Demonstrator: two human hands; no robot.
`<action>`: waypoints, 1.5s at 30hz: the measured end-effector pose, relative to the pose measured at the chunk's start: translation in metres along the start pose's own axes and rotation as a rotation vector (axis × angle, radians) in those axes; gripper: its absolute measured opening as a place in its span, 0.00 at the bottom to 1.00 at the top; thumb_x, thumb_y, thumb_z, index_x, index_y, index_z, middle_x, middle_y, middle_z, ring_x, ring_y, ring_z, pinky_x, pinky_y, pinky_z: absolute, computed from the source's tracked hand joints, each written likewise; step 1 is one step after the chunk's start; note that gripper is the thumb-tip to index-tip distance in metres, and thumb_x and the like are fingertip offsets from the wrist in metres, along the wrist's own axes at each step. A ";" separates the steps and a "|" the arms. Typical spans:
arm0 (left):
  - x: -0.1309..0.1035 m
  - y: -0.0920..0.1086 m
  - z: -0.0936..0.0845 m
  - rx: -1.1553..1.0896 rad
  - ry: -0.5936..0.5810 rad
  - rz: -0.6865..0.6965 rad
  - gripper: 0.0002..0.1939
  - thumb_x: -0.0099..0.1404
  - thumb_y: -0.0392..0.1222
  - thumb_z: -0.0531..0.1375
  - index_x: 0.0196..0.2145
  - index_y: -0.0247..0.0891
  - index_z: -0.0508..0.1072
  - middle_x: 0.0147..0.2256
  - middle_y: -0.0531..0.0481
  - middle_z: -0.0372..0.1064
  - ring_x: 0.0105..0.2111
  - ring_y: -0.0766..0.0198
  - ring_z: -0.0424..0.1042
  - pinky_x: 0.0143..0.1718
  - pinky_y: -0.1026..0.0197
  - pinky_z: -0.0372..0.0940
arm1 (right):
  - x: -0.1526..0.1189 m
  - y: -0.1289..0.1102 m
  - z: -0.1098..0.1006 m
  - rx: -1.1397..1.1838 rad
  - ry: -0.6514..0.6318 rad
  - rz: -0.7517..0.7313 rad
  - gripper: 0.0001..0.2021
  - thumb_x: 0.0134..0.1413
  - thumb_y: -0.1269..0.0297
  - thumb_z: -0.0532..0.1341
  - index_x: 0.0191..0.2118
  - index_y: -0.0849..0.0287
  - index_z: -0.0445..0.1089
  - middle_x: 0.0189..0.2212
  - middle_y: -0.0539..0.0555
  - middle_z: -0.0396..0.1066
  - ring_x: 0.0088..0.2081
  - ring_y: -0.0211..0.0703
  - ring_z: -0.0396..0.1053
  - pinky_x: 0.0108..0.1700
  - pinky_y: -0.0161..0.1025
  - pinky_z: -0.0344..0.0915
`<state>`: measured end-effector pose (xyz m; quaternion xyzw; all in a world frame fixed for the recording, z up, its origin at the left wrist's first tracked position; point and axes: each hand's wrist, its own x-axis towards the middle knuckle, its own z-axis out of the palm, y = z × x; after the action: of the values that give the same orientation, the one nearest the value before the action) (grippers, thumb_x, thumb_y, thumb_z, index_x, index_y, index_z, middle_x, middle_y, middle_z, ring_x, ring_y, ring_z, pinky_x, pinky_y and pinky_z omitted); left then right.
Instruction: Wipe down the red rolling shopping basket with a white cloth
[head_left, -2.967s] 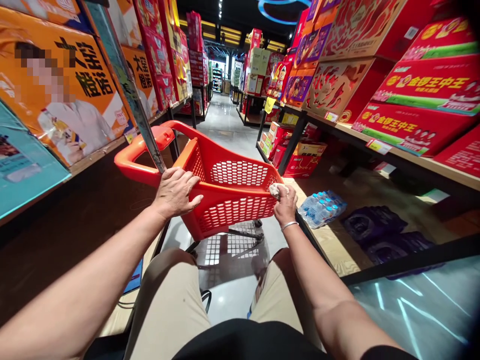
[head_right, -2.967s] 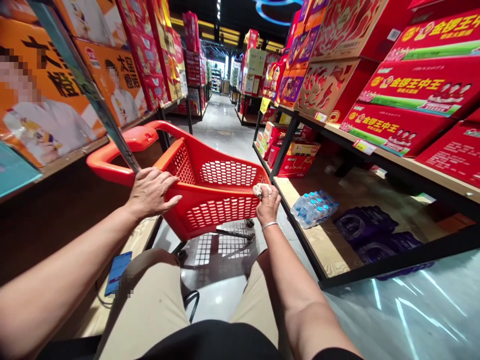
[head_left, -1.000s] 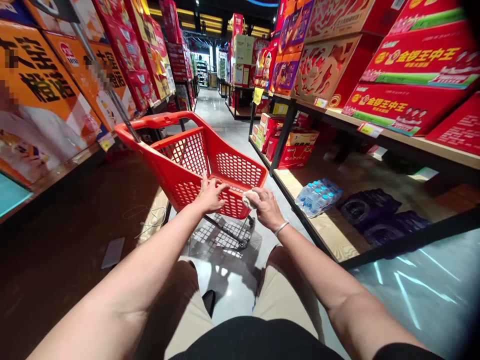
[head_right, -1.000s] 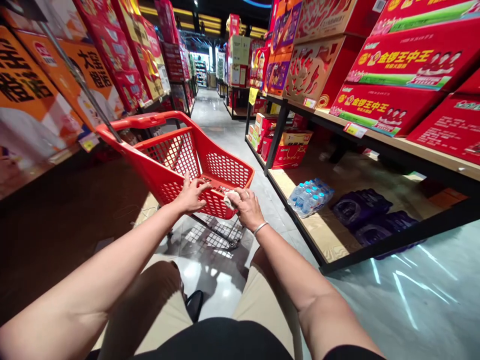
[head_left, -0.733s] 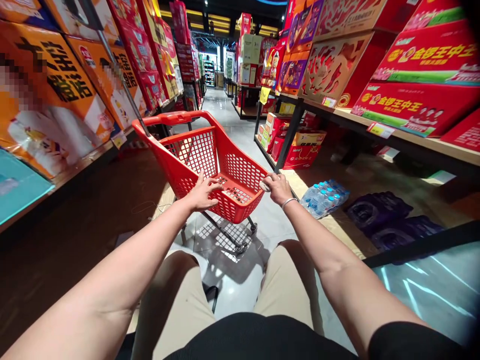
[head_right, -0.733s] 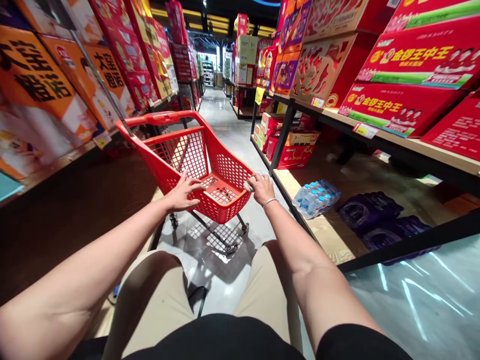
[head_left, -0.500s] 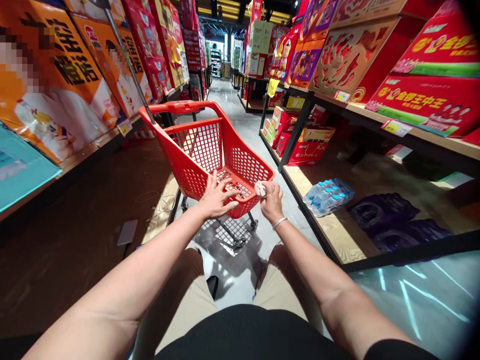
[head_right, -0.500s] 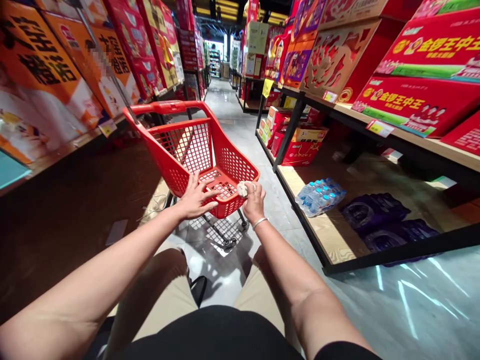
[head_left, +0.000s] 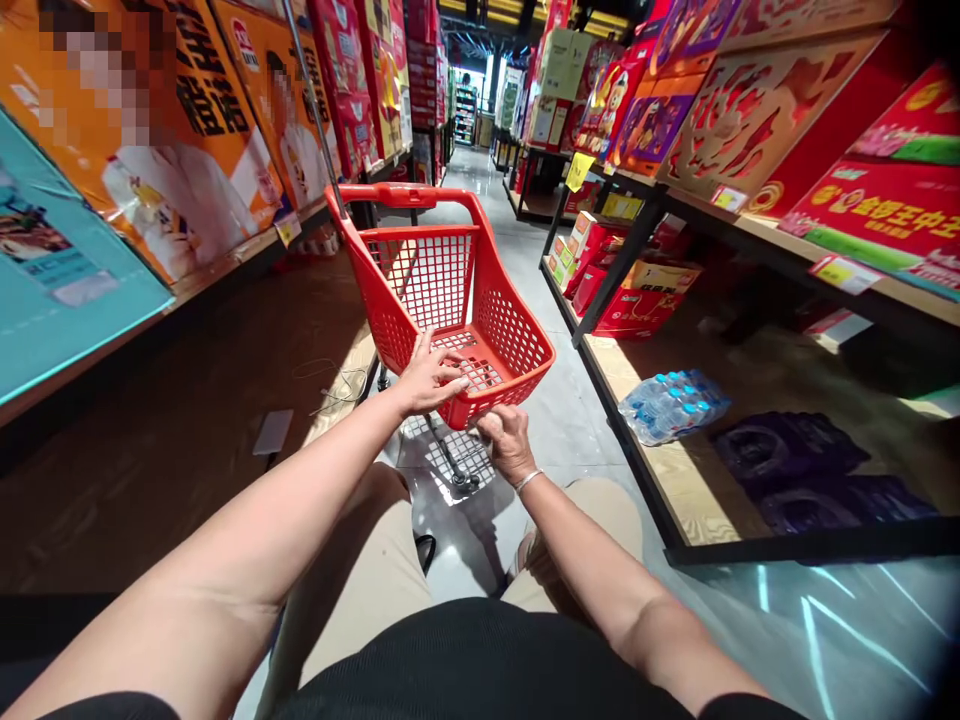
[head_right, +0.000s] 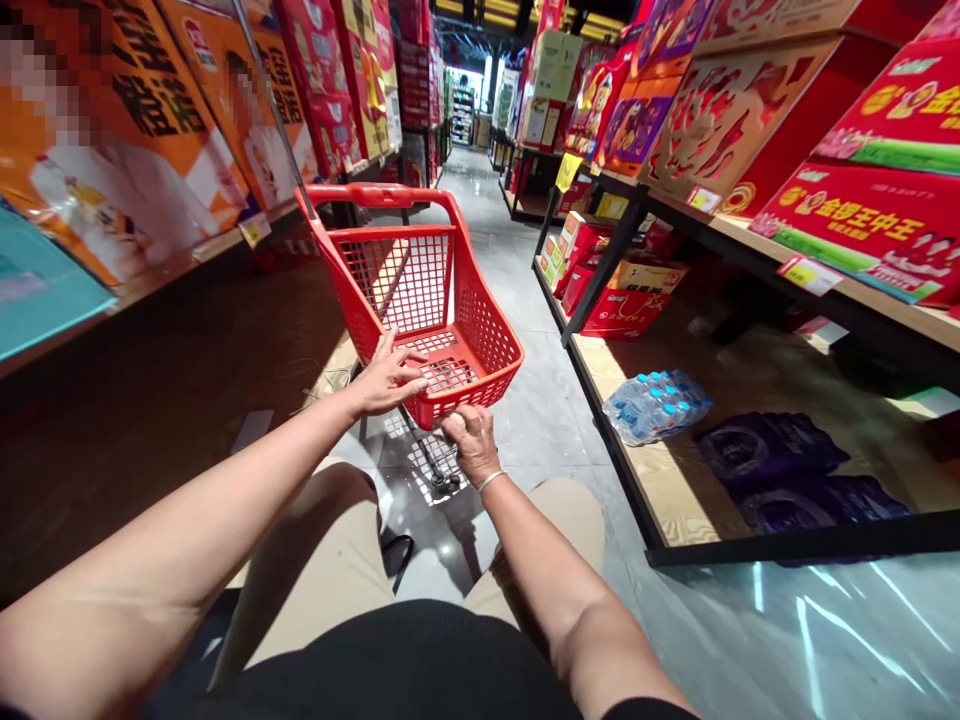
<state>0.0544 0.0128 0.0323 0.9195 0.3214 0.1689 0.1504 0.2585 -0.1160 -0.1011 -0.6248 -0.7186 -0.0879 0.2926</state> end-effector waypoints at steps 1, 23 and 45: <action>-0.001 -0.002 -0.001 -0.004 -0.002 0.002 0.17 0.69 0.53 0.59 0.41 0.44 0.85 0.57 0.47 0.70 0.73 0.39 0.29 0.72 0.32 0.25 | 0.007 0.000 -0.008 -0.008 0.044 0.019 0.15 0.64 0.68 0.60 0.51 0.43 0.76 0.56 0.56 0.61 0.59 0.52 0.54 0.62 0.50 0.59; -0.015 -0.012 -0.001 -0.001 0.173 -0.042 0.11 0.60 0.44 0.63 0.22 0.39 0.76 0.49 0.48 0.74 0.72 0.39 0.41 0.72 0.31 0.35 | 0.003 0.025 0.003 0.024 0.109 0.337 0.23 0.52 0.79 0.54 0.51 0.52 0.73 0.57 0.62 0.57 0.58 0.56 0.56 0.59 0.57 0.60; -0.021 -0.009 0.009 -0.044 0.177 -0.076 0.43 0.63 0.43 0.54 0.73 0.30 0.49 0.69 0.37 0.51 0.74 0.40 0.28 0.73 0.37 0.31 | 0.124 -0.061 -0.109 -0.151 -0.419 -0.246 0.16 0.58 0.69 0.63 0.51 0.49 0.72 0.45 0.47 0.71 0.38 0.40 0.63 0.38 0.37 0.55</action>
<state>0.0379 0.0046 0.0161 0.8846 0.3644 0.2506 0.1482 0.2288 -0.0773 0.0673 -0.5573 -0.8255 -0.0449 0.0768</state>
